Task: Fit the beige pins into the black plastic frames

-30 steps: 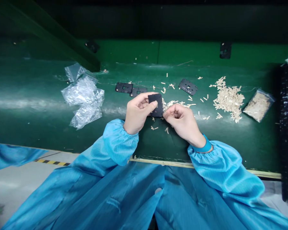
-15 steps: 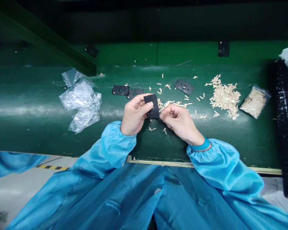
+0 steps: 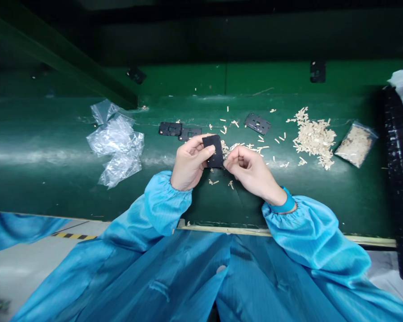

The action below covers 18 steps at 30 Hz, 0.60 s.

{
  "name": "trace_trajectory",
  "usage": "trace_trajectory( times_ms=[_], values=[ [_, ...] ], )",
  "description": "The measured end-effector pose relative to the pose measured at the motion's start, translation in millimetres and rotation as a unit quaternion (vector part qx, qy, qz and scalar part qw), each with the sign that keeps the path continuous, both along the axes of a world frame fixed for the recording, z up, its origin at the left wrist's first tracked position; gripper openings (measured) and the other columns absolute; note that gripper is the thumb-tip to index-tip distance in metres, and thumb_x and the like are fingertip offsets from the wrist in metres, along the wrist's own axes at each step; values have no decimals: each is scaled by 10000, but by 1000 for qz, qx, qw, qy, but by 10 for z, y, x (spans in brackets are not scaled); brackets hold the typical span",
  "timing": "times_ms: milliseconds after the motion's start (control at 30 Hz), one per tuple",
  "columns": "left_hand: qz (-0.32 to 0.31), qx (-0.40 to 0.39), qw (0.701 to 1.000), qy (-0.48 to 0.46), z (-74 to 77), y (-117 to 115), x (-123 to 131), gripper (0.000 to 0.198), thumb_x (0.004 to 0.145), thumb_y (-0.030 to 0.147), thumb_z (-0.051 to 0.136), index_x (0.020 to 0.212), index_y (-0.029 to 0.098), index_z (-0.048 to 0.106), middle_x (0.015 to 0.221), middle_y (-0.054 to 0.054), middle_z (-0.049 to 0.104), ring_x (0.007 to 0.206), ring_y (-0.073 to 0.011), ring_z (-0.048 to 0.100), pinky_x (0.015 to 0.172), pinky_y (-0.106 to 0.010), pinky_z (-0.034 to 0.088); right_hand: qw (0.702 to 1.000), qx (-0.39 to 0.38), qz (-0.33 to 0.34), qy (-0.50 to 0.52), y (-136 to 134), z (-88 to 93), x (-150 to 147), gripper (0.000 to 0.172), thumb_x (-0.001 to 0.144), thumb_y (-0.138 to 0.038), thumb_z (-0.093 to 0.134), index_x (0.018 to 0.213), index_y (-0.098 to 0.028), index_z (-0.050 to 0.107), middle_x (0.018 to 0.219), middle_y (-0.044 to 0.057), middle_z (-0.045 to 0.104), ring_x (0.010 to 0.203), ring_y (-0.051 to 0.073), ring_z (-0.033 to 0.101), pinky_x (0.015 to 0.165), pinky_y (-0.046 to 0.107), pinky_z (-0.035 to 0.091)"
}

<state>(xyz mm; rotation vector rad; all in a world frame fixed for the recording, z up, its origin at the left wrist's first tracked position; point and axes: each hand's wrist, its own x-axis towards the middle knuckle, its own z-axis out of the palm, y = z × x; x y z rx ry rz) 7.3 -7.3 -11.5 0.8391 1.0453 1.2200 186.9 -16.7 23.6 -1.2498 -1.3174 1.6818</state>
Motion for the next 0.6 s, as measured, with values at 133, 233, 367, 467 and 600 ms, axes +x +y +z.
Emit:
trace_trajectory(
  times_ms=[133,233,367,467,600],
  values=[
    [2,2,1000,16,-23,11,-5,367,785,371,806,1107,220,713,1020,-45,753,891,-160,715,756,-279,605,999,-7,-14,-39,22,4,30,249,935,-429,646,845,-199,615,639,-39,553,496,79,464,460,229,346],
    [7,7,1000,24,-36,18,-15,379,808,397,783,1139,231,700,1013,-40,750,877,-162,714,724,-277,610,998,-36,-47,-33,26,-26,44,294,929,-483,647,869,-195,638,642,-34,565,469,75,438,431,231,309],
    [11,1,1000,18,-33,12,-15,387,797,394,792,1138,234,704,1053,-50,751,909,-167,714,748,-279,609,999,-23,-37,21,7,-51,36,265,916,-449,687,832,-202,636,651,-35,558,509,84,451,471,237,339],
    [11,9,1000,14,-21,4,-6,375,792,375,800,1123,225,708,1084,-58,752,957,-170,713,802,-286,600,997,-21,-23,69,-10,-70,24,200,905,-386,715,851,-214,629,647,-46,537,543,95,462,518,245,362],
    [6,13,1000,11,-11,-1,2,359,792,365,801,1111,223,716,1038,-48,754,918,-161,714,788,-282,594,995,-37,-10,95,-18,-93,12,195,906,-380,712,851,-211,633,658,-42,531,555,101,456,526,253,346]
  ],
)
